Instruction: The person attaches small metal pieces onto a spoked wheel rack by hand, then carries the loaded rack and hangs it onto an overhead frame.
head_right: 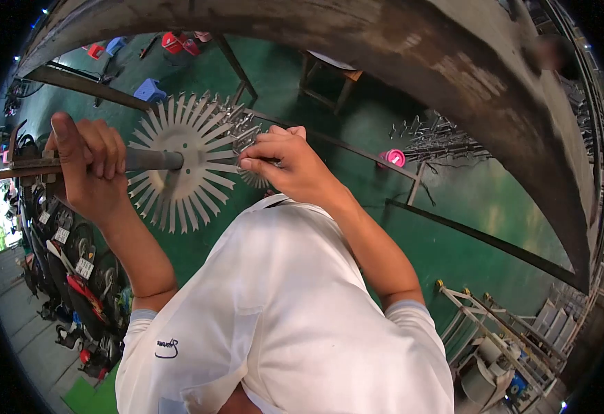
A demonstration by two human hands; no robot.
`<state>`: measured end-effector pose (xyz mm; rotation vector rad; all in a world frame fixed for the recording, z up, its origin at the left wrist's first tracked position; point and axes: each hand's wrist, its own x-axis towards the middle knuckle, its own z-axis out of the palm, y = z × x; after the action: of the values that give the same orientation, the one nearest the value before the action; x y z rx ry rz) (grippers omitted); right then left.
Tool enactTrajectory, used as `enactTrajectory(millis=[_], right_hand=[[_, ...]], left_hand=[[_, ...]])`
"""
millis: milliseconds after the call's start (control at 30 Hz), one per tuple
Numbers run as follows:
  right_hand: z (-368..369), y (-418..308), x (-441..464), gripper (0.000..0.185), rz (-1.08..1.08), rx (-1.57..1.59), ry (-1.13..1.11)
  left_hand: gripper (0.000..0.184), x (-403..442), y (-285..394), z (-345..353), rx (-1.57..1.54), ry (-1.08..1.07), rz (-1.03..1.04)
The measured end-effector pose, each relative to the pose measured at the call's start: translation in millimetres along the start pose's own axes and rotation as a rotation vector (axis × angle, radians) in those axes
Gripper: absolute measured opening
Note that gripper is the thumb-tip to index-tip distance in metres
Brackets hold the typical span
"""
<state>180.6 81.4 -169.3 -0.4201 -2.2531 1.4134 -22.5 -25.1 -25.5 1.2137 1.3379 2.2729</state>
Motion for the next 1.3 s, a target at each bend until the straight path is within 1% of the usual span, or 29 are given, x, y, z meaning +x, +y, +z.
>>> enactTrajectory(millis=[33, 200, 300, 400, 433, 500, 533, 600, 633, 667, 700, 733, 767, 833, 900, 1000, 1033, 1133, 1167, 1300], right_hand=[[-1, -1, 0, 0.014, 0.012, -0.026, -0.026], [1, -11, 2, 0.01, -0.039, -0.111, 0.049], [5, -15, 0, 0.011, -0.046, -0.137, 0.103], [7, -19, -5, 0.014, -0.044, -0.144, 0.147], [1, -20, -7, 0.015, -0.041, -0.172, 0.176], [-7, -23, -11, 0.015, -0.072, -0.158, 0.241], [-16, -27, -17, 0.013, -0.087, -0.136, 0.282], [-37, -42, -30, 0.011, 0.163, 0.011, 0.392], [-44, -42, -38, 0.014, 0.12, 0.068, 0.683], [-68, -30, -50, 0.017, -0.042, -0.499, 0.871], [-93, -22, -69, 0.026, -0.052, -0.889, 0.992], [-115, -13, -78, 0.033, -0.111, -0.323, 1.259], [-148, -27, -86, 0.033, -0.054, -0.554, 1.404], [-215, -55, -102, 0.033, 0.176, -0.99, 1.727], [-252, -88, -107, 0.025, 0.01, -1.142, 1.846], [-286, -102, -108, 0.03, 0.023, -1.301, 1.801], [-295, -102, -105, 0.028, -0.019, -1.215, 1.845], [-301, -111, -99, 0.026, 0.065, -1.141, 1.874], [-305, -109, -99, 0.022, 0.005, -1.228, 1.897], [-311, -108, -103, 0.026, 0.012, -1.223, 1.891]], left_hand=[[0.044, 0, 0, -1, -0.013, 0.001, -0.006], [0.041, 0, 1, 1, -0.036, 0.001, -0.001], [0.035, -2, 0, -5, -0.059, -0.055, -0.006], [0.029, -1, -12, -31, -0.337, -0.168, -0.141], [0.026, -2, -21, -43, -0.455, -0.148, -0.158], [0.027, -8, -24, -47, -0.452, -0.016, -0.201], [0.03, -12, -18, -42, -0.319, 0.099, -0.226], [0.038, -5, -20, -47, -0.162, -0.111, -0.099], [0.04, -4, -15, -34, -0.112, -0.071, -0.086], [0.043, -5, -10, -24, -0.043, -0.018, -0.074], [0.043, -5, -10, -19, -0.022, -0.001, -0.068], [0.042, -4, -9, -16, 0.007, 0.019, -0.063], [0.042, -9, -2, -18, 0.04, 0.044, -0.056], [0.042, -9, 1, -15, 0.011, 0.049, -0.068], [0.042, -8, 1, -13, 0.004, 0.041, -0.058], [0.04, -6, -3, -14, 0.012, 0.016, -0.032], [0.04, -6, -5, -16, 0.0, 0.015, -0.041], [0.04, -7, -5, -14, 0.0, 0.022, -0.03], [0.041, -6, -5, -14, 0.008, 0.022, -0.023], [0.043, -6, -4, -12, 0.016, 0.032, -0.041]])
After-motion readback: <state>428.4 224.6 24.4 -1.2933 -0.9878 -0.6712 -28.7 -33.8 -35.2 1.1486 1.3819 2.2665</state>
